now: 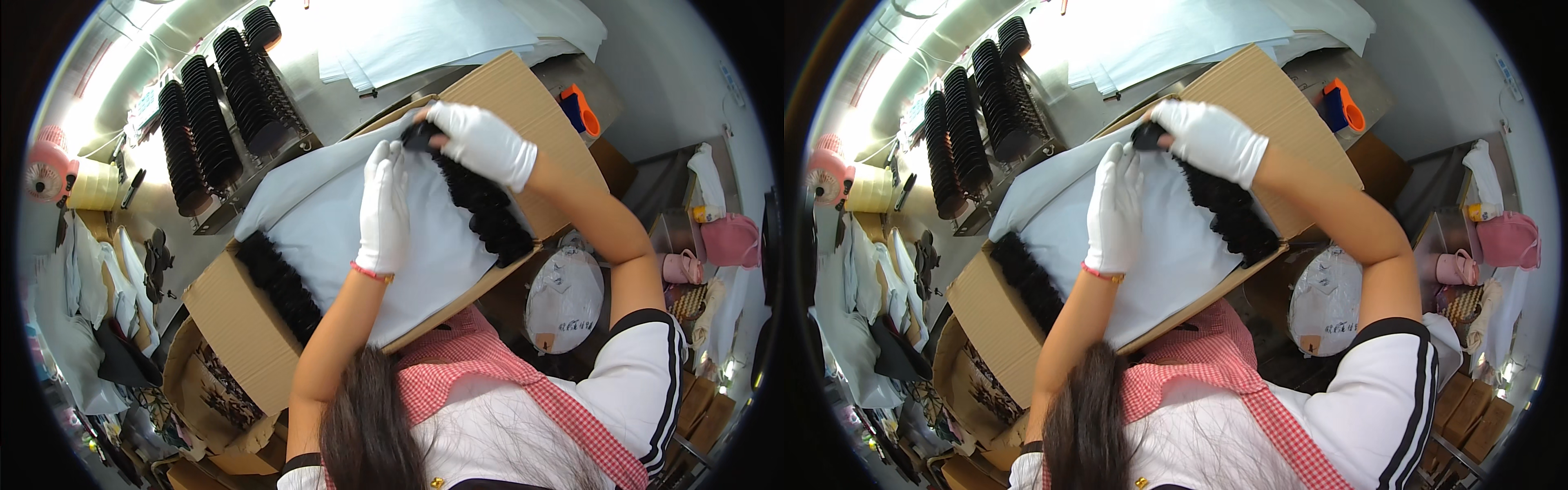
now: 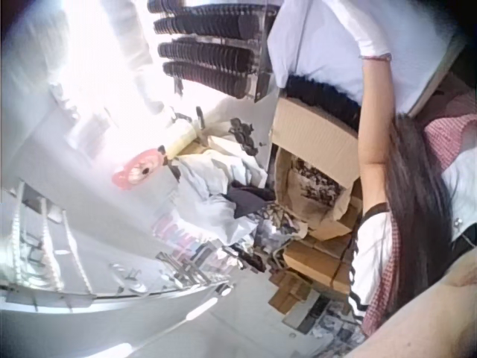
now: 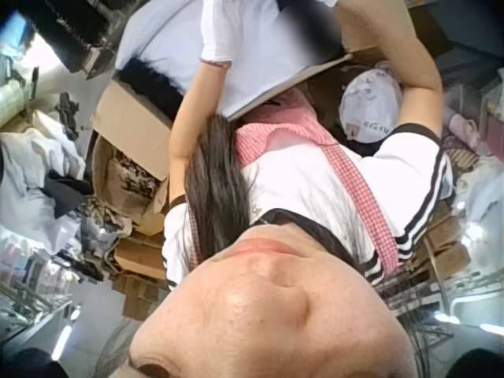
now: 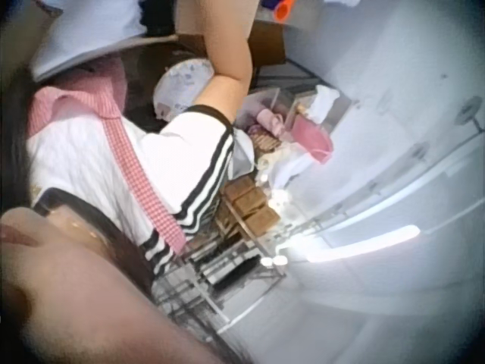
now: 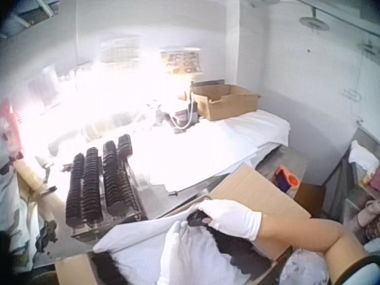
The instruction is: The person assembles sunglasses by inserting black frames into a metal jig, securing them with small screws, and placing the completed units into a cardboard box. The process is repeated multiple times with consistent hand movements.
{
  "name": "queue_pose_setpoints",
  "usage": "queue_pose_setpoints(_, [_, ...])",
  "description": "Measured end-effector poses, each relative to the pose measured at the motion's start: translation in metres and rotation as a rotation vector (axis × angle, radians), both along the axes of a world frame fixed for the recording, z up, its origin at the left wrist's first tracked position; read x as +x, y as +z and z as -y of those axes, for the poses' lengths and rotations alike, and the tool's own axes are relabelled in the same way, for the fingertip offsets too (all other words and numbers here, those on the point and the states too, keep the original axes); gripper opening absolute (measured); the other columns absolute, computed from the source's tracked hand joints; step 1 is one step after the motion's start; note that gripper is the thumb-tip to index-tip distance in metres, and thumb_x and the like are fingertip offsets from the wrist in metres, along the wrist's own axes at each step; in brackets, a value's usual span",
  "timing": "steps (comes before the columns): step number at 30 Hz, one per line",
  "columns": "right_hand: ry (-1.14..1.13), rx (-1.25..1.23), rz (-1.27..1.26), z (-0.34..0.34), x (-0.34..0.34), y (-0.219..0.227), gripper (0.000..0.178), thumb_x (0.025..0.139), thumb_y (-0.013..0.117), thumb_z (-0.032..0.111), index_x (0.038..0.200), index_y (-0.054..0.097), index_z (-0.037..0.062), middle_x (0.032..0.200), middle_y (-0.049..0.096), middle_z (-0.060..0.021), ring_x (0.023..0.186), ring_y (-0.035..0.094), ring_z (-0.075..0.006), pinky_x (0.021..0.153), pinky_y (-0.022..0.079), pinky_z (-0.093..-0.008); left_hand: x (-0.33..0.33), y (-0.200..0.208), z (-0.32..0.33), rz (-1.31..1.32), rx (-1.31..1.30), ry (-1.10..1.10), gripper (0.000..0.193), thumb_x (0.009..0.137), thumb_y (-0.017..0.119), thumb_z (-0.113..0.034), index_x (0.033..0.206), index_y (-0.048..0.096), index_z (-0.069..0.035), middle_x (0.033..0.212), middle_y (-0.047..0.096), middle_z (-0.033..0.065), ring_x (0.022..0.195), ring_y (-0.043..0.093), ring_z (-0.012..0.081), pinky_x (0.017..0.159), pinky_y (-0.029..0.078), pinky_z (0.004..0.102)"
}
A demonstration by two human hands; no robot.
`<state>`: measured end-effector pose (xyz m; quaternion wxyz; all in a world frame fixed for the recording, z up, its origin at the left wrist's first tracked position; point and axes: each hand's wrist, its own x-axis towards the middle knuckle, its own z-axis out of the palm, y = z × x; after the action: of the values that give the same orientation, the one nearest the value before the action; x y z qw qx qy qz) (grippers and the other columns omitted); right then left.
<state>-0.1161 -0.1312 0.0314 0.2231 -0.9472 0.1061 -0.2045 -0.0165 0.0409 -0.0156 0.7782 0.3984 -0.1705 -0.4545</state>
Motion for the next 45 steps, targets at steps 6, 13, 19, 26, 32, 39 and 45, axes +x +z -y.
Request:
queue_pose_setpoints(6, [0.092, -0.23, -0.117, 0.056, 0.023, -0.015, 0.03, 0.087, 0.069, 0.011, 0.115, 0.062, 0.0105, 0.101, 0.067, -0.0083, 0.091, 0.066, -0.0278, 0.08, 0.054, -0.0376, 0.026, -0.02, 0.043, 0.176, 0.187, -0.075, 0.051, 0.108, 0.038, -0.03, 0.151, 0.035, -0.002, 0.153, 0.041, 0.0099, 0.143, 0.036, 0.0219, 0.119, 0.025, 0.0371])
queue_pose_setpoints(13, [0.112, -0.529, 0.023, 0.05, 0.023, -0.029, 0.015, 0.082, 0.069, 0.014, 0.095, 0.071, 0.0085, 0.09, 0.064, -0.0092, 0.086, 0.064, -0.0282, 0.076, 0.052, -0.0402, 0.045, -0.017, 0.05, 0.526, 0.15, -0.019, 0.039, 0.104, 0.046, -0.019, 0.137, 0.053, 0.0, 0.134, 0.058, 0.0104, 0.125, 0.053, 0.018, 0.109, 0.038, 0.0317])
queue_pose_setpoints(19, [0.129, -0.649, -0.151, 0.046, 0.04, -0.027, 0.015, 0.081, 0.064, 0.004, 0.094, 0.056, 0.008, 0.083, 0.057, -0.0102, 0.08, 0.061, -0.0302, 0.071, 0.049, -0.0418, 0.081, 0.045, -0.07, 0.64, 0.048, 0.01, 0.024, 0.097, 0.055, -0.006, 0.119, 0.063, 0.002, 0.117, 0.066, 0.0086, 0.109, 0.062, 0.0154, 0.099, 0.048, 0.0293])
queue_pose_setpoints(26, [0.14, -0.548, -0.458, 0.011, 0.072, 0.027, 0.016, 0.082, 0.07, 0.005, 0.096, 0.061, 0.004, 0.091, 0.063, -0.0126, 0.087, 0.063, -0.0324, 0.078, 0.052, -0.0417, 0.192, 0.043, -0.367, 0.779, 0.693, 0.583, 0.016, 0.096, 0.055, -0.006, 0.106, 0.065, -0.002, 0.1, 0.071, 0.0101, 0.094, 0.069, 0.0192, 0.085, 0.056, 0.0319])
queue_pose_setpoints(32, [0.43, -0.13, -0.409, -0.107, 0.13, 0.058, 0.025, 0.08, 0.069, 0.001, 0.105, 0.065, 0.0033, 0.092, 0.063, -0.0136, 0.092, 0.062, -0.033, 0.082, 0.049, -0.04, 0.211, -0.056, -0.502, 1.054, 1.733, 0.142, 0.061, 0.08, 0.077, -0.032, 0.131, 0.058, -0.006, 0.132, 0.057, 0.0232, 0.118, 0.058, 0.0412, 0.1, 0.049, 0.0464])
queue_pose_setpoints(39, [0.546, -0.098, -0.55, -0.179, 0.152, 0.038, 0.025, 0.084, 0.069, 0.006, 0.108, 0.065, 0.0062, 0.104, 0.065, -0.0115, 0.099, 0.061, -0.0337, 0.087, 0.049, -0.0411, 0.212, -0.117, -0.521, 1.227, 1.744, 0.064, 0.06, 0.079, 0.079, -0.023, 0.13, 0.057, -0.002, 0.131, 0.052, 0.0266, 0.114, 0.054, 0.0454, 0.097, 0.049, 0.0482])
queue_pose_setpoints(45, [0.346, 0.101, -0.259, -0.206, 0.151, 0.002, 0.033, 0.083, 0.071, 0.006, 0.115, 0.062, 0.0061, 0.124, 0.062, -0.0111, 0.112, 0.059, -0.0337, 0.097, 0.048, -0.0398, 0.217, -0.084, -0.512, 1.392, 1.788, -0.009, 0.031, 0.095, 0.049, -0.009, 0.125, 0.058, -0.005, 0.107, 0.066, 0.021, 0.096, 0.067, 0.0373, 0.082, 0.056, 0.0468])
